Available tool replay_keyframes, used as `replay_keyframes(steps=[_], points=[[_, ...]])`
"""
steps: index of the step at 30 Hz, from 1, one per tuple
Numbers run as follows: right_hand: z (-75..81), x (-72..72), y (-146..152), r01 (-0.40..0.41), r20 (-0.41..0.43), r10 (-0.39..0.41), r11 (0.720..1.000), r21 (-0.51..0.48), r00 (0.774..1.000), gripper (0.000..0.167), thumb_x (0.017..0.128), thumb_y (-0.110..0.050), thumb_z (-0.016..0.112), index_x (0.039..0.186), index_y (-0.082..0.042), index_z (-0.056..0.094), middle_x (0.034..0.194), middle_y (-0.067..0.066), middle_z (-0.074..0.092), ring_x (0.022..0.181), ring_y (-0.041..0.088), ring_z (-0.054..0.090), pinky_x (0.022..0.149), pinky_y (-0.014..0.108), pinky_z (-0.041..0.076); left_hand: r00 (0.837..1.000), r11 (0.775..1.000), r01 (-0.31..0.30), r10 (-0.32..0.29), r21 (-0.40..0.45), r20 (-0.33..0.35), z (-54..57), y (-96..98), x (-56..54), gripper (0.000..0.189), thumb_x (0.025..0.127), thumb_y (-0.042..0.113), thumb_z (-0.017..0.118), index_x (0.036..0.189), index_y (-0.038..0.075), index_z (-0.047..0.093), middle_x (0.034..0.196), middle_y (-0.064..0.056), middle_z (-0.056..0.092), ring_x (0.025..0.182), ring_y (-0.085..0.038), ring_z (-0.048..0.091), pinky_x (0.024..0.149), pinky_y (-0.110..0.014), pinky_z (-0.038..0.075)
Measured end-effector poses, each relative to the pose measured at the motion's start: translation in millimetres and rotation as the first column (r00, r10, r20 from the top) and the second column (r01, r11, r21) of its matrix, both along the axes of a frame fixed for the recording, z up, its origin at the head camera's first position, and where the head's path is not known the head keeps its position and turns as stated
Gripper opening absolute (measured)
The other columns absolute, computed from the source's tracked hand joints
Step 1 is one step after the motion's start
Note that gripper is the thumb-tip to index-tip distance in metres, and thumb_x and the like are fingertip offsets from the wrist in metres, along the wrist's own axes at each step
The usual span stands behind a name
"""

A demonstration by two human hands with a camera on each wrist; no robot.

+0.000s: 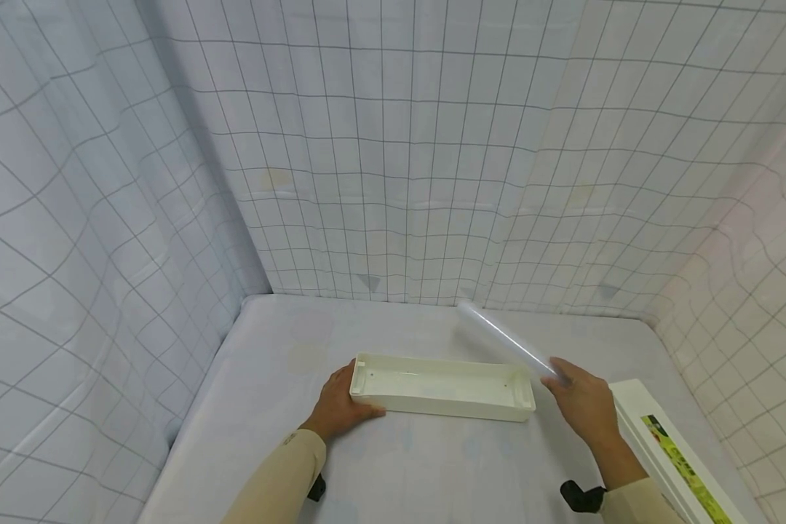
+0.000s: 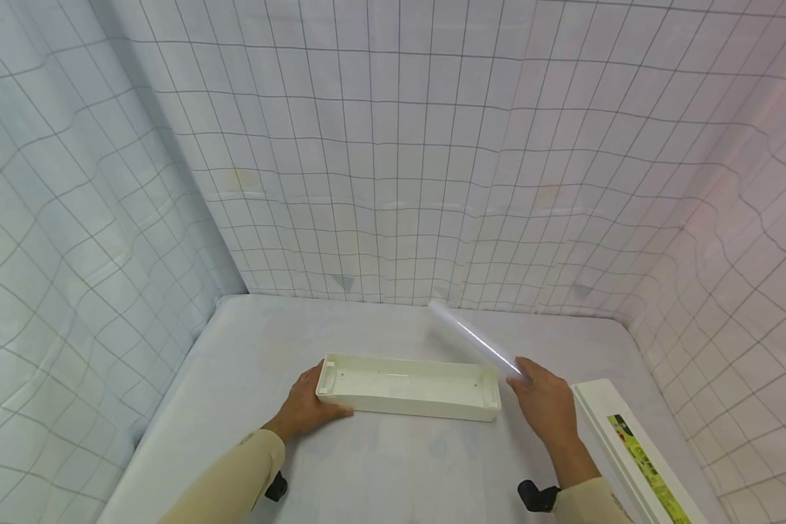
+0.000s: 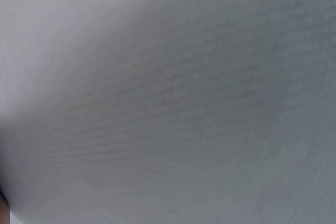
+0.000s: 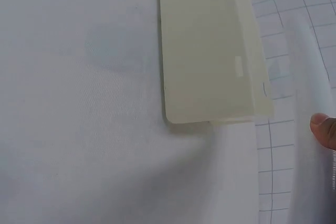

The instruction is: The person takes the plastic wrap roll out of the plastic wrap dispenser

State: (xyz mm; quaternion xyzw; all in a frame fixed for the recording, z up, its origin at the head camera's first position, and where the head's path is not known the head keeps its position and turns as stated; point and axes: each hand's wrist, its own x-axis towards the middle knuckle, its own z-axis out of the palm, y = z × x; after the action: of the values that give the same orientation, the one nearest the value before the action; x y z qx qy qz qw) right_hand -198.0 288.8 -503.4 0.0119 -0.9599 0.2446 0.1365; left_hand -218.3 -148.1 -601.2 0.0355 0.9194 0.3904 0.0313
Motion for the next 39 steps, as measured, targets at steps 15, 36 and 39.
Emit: replay_keyframes(steps=[15,36,39], points=[[-14.2,14.5,16,0.215,0.097,-0.207,0.973,-0.081,0.973,0.050,0.098,-0.025,0.069,0.139,0.001,0.059,0.137,0.028,0.060,0.124,0.052,0.059,0.093,0.064,0.052,1.000,1.000,-0.005,0.005,0.015,0.001,0.8,-0.6,-0.2,0.122,0.065,0.055,0.092,0.162,0.017,0.028,0.156,-0.006,0.048,0.151,-0.035,0.033,0.124,-0.060,0.025],[-37.4,32.1,31,0.320,0.159,-0.313,0.947,-0.021,0.936,0.051,0.095,-0.025,0.070,0.135,0.005,0.060,0.135,0.031,0.057,0.126,0.057,0.053,0.099,0.067,0.046,1.000,1.000,-0.007,0.007,0.019,-0.019,-6.4,-0.3,-0.5,0.123,0.063,0.058,0.092,0.162,0.019,0.029,0.155,-0.006,0.049,0.150,-0.035,0.035,0.122,-0.061,0.029],[-39.7,33.0,32,0.329,0.166,-0.320,0.944,-0.026,0.933,0.051,0.095,-0.024,0.071,0.135,0.005,0.060,0.136,0.031,0.057,0.126,0.057,0.052,0.101,0.067,0.045,1.000,1.000,-0.010,0.010,0.020,-0.011,-7.0,-0.5,-0.4,0.124,0.063,0.057,0.092,0.162,0.020,0.028,0.156,-0.005,0.049,0.150,-0.034,0.034,0.122,-0.060,0.028]])
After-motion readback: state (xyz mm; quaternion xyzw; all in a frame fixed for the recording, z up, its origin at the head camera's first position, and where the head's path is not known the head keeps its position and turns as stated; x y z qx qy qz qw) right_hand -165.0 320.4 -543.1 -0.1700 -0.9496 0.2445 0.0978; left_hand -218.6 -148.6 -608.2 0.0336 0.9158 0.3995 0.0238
